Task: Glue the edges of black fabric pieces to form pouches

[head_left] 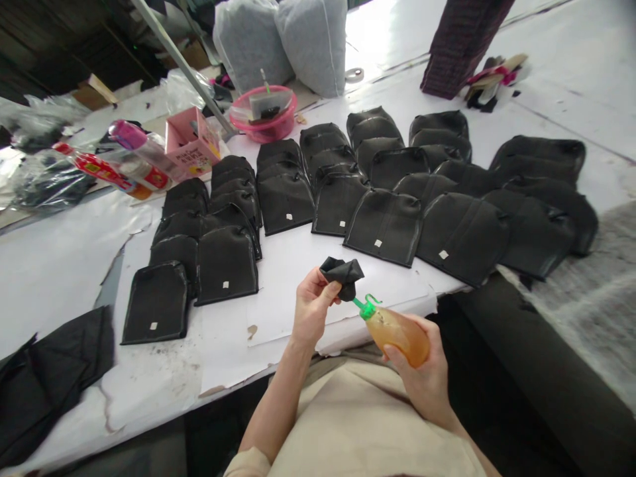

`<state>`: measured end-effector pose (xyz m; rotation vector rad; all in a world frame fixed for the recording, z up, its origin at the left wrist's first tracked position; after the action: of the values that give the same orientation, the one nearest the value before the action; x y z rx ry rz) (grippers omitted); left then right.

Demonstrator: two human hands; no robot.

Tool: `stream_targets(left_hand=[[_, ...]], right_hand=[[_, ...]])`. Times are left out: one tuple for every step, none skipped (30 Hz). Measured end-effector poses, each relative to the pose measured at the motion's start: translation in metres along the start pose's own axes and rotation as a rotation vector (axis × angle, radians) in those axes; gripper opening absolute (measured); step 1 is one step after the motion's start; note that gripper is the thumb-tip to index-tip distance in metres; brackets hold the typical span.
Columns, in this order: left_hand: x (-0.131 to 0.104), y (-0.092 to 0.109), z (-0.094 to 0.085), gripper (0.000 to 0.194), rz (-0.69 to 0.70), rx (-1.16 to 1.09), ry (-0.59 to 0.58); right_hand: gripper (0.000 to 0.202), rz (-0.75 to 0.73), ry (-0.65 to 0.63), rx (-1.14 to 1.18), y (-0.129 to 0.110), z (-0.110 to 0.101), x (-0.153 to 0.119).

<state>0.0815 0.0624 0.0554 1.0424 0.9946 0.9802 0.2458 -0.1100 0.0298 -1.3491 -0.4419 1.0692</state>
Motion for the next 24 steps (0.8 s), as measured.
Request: stream_targets(left_hand=[[0.000,0.002,-0.001,0.033,0.005,-0.001,0.012],[-0.001,0.004,-0.002,0.033,0.011,-0.001,0.025],[-0.001,0.006,-0.004,0.033,0.018,0.001,0.038],[-0.001,0.009,-0.005,0.033,0.028,0.003,0.049],[-0.002,0.011,-0.007,0.033,0.038,0.007,0.059],[-0.002,0.013,-0.008,0.032,0.048,0.011,0.066],[-0.002,0.015,-0.009,0.032,0.058,0.016,0.071],[-0.003,0.017,-0.010,0.030,0.067,0.019,0.073],[-0.003,0.018,-0.011,0.030,0.075,0.022,0.072],[-0.004,0.020,-0.011,0.029,0.083,0.024,0.071],[-0.004,0.022,-0.011,0.030,0.089,0.025,0.071],[-0.004,0.023,-0.012,0.031,0.094,0.027,0.072],[-0.005,0.025,-0.012,0.031,0.097,0.029,0.075],[-0.005,0.026,-0.013,0.032,0.097,0.032,0.079],[-0.005,0.028,-0.013,0.033,0.097,0.033,0.083],[-0.006,0.029,-0.013,0.033,0.099,0.030,0.085],[-0.006,0.031,-0.013,0.032,0.102,0.023,0.086],[-0.006,0.032,-0.012,0.032,0.105,0.013,0.086],[-0.005,0.033,-0.011,0.031,0.107,-0.002,0.085],[-0.005,0.033,-0.010,0.032,0.101,-0.019,0.081],[-0.004,0.032,-0.009,0.033,0.090,-0.033,0.072],[-0.004,0.030,-0.006,0.034,0.074,-0.043,0.056],[-0.003,0.028,-0.004,0.035,0.058,-0.047,0.034],[-0.002,0.026,-0.001,0.035,0.044,-0.044,0.009]], right_hand=[[0.063,-0.023,0.034,-0.034,-0.003,-0.003,-0.001],[0.065,-0.047,0.080,-0.081,-0.006,-0.007,-0.002],[0.066,-0.060,0.117,-0.124,-0.009,-0.010,-0.002],[0.066,-0.051,0.128,-0.145,-0.010,-0.009,-0.002],[0.065,-0.030,0.123,-0.144,-0.010,-0.006,-0.002],[0.063,-0.002,0.105,-0.122,-0.009,-0.001,-0.001],[0.061,0.028,0.075,-0.083,-0.008,0.005,0.001],[0.059,0.058,0.037,-0.032,-0.006,0.012,0.002],[0.057,0.087,-0.005,0.026,-0.005,0.019,0.003],[0.055,0.116,-0.047,0.085,-0.004,0.026,0.004],[0.053,0.147,-0.088,0.143,-0.002,0.032,0.004],[0.051,0.182,-0.123,0.197,-0.001,0.038,0.004],[0.049,0.223,-0.157,0.245,0.002,0.043,0.004],[0.049,0.267,-0.190,0.290,0.005,0.047,0.003],[0.049,0.310,-0.220,0.332,0.008,0.051,0.001],[0.050,0.353,-0.250,0.371,0.011,0.055,0.000],[0.051,0.392,-0.275,0.407,0.015,0.058,-0.002],[0.053,0.428,-0.291,0.439,0.019,0.061,-0.004],[0.054,0.458,-0.295,0.468,0.023,0.061,-0.005],[0.054,0.484,-0.287,0.490,0.028,0.061,-0.006],[0.054,0.509,-0.279,0.505,0.033,0.060,-0.007],[0.054,0.535,-0.276,0.515,0.038,0.059,-0.009],[0.054,0.559,-0.282,0.519,0.042,0.059,-0.010],[0.055,0.576,-0.297,0.517,0.045,0.059,-0.011]])
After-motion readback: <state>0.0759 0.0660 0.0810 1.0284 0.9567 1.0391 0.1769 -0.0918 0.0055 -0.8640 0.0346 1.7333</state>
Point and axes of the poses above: each hand's wrist, its own x-axis towards the middle knuckle, its own z-axis out of the palm, y = z × x, the point moved 10 cm from there along x, towards the middle knuckle, and after that the axes turned 7 degrees about x, right-handed, at the moved point
